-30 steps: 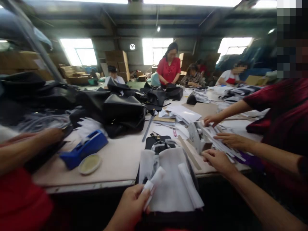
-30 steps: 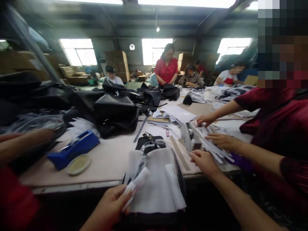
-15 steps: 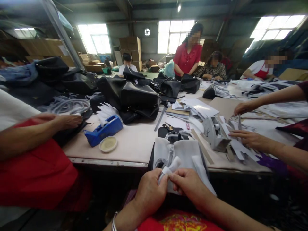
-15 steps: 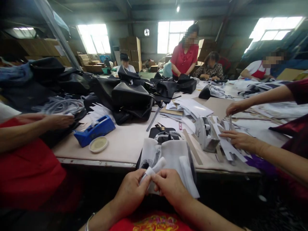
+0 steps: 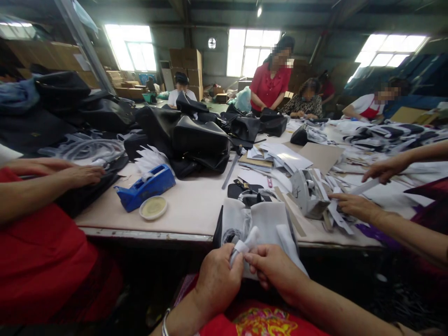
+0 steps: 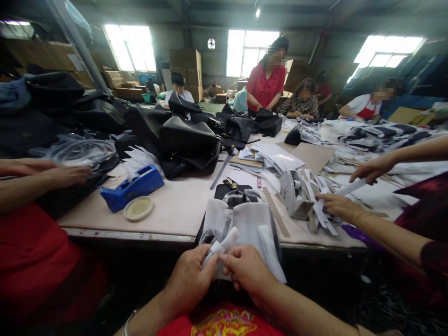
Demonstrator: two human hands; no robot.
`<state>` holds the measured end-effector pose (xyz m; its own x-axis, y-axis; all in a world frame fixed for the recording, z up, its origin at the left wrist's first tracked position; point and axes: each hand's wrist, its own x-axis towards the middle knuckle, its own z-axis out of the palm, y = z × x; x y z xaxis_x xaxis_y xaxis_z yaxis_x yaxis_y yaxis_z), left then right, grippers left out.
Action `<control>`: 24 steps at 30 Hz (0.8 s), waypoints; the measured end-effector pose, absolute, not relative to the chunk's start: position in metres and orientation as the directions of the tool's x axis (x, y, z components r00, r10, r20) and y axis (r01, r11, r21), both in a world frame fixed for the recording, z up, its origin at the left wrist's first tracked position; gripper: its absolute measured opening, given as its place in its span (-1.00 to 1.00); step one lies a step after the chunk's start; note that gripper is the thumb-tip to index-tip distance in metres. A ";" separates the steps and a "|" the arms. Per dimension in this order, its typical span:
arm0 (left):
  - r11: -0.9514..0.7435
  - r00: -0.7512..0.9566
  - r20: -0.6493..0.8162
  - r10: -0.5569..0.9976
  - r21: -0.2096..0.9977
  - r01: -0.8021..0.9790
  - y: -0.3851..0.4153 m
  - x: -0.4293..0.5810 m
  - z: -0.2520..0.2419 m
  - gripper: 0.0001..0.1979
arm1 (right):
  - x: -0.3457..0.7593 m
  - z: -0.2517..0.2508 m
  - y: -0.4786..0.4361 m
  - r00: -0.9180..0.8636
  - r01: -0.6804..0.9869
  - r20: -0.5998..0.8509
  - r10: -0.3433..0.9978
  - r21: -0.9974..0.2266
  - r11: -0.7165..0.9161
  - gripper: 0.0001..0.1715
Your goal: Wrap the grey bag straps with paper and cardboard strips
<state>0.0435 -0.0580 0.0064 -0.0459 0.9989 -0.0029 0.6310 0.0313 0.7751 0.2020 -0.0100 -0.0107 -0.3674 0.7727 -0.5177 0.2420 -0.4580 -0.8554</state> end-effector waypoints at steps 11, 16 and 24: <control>0.083 0.005 -0.095 0.995 0.894 0.440 -0.056 0.038 0.004 -0.69 | 0.196 -0.004 -0.019 -0.366 0.035 -0.571 0.735 -0.798 -0.602 -0.52; 0.283 0.122 -0.294 0.948 0.953 0.105 -0.045 0.026 0.003 -0.60 | 0.193 -0.006 -0.017 -0.398 -0.133 -0.430 0.811 -0.847 -0.515 -0.51; 0.360 0.238 -0.318 0.918 0.918 -0.163 -0.024 0.010 -0.012 -0.41 | 0.181 -0.008 0.017 -0.440 0.139 -0.269 0.857 -0.963 -0.231 -0.65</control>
